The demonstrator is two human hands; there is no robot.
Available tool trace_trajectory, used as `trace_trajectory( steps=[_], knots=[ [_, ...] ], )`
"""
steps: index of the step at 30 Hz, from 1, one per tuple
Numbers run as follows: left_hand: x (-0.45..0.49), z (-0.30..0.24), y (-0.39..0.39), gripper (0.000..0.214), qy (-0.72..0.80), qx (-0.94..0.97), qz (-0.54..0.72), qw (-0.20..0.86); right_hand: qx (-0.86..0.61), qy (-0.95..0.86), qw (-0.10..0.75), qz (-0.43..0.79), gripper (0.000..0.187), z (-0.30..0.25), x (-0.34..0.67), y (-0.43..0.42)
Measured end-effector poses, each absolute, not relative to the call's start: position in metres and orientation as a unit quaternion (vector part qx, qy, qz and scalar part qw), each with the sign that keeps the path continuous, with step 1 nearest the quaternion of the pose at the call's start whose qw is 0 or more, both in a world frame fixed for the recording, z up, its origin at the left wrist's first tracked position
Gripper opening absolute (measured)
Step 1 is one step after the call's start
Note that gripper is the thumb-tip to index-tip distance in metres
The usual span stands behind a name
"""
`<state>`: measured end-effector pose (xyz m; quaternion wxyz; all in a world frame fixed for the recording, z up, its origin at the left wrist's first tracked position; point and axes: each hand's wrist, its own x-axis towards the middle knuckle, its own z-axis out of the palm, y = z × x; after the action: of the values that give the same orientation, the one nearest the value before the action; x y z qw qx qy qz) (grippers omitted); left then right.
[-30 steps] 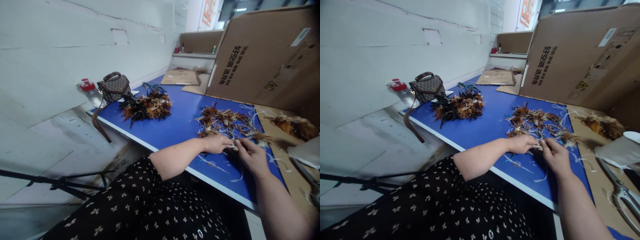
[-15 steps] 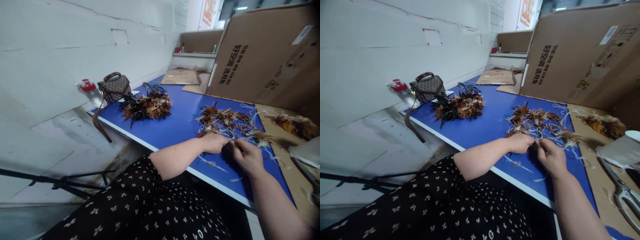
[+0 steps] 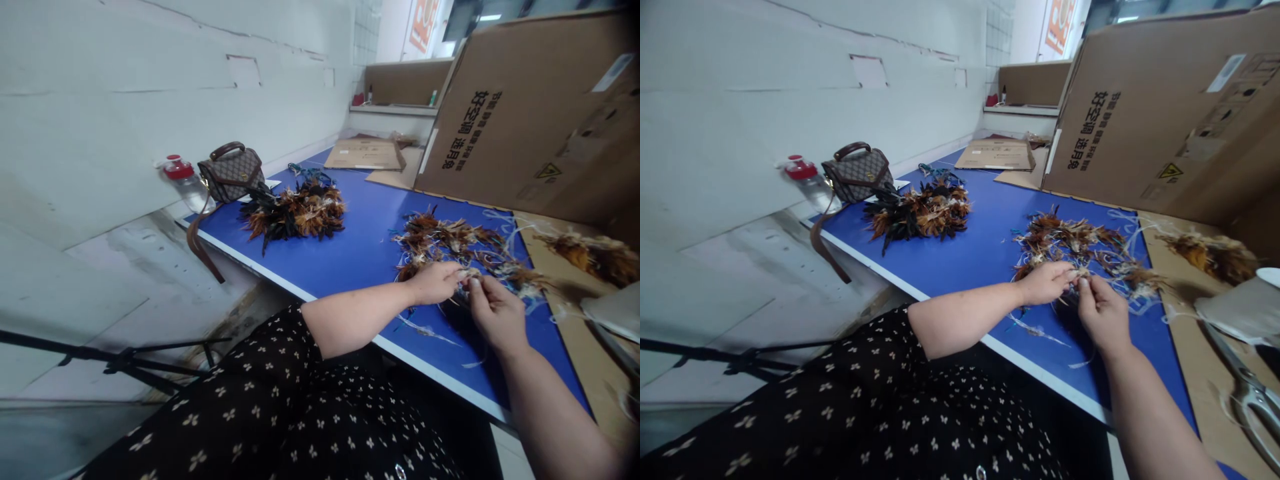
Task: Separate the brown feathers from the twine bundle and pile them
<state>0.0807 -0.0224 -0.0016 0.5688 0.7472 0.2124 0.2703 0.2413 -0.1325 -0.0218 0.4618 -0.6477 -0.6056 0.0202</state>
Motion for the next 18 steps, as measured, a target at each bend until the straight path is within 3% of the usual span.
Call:
trace_trajectory(
  steps=[9, 14, 18],
  knots=[
    [0.086, -0.002, -0.041, 0.021, 0.357, 0.733, 0.326, 0.478, -0.669, -0.599, 0.430, -0.093, 0.044, -0.034, 0.227, -0.124],
    [0.084, 0.005, -0.040, 0.023, 0.379, 0.757, 0.304, 0.436, -0.667, -0.615, 0.406, -0.105, 0.035, -0.036, 0.231, -0.123],
    [0.080, 0.008, -0.028, 0.017, 0.342, 0.832, 0.279, 0.336, -0.659, -0.633, 0.394, -0.098, 0.030, -0.036, 0.232, -0.129]
  ],
)
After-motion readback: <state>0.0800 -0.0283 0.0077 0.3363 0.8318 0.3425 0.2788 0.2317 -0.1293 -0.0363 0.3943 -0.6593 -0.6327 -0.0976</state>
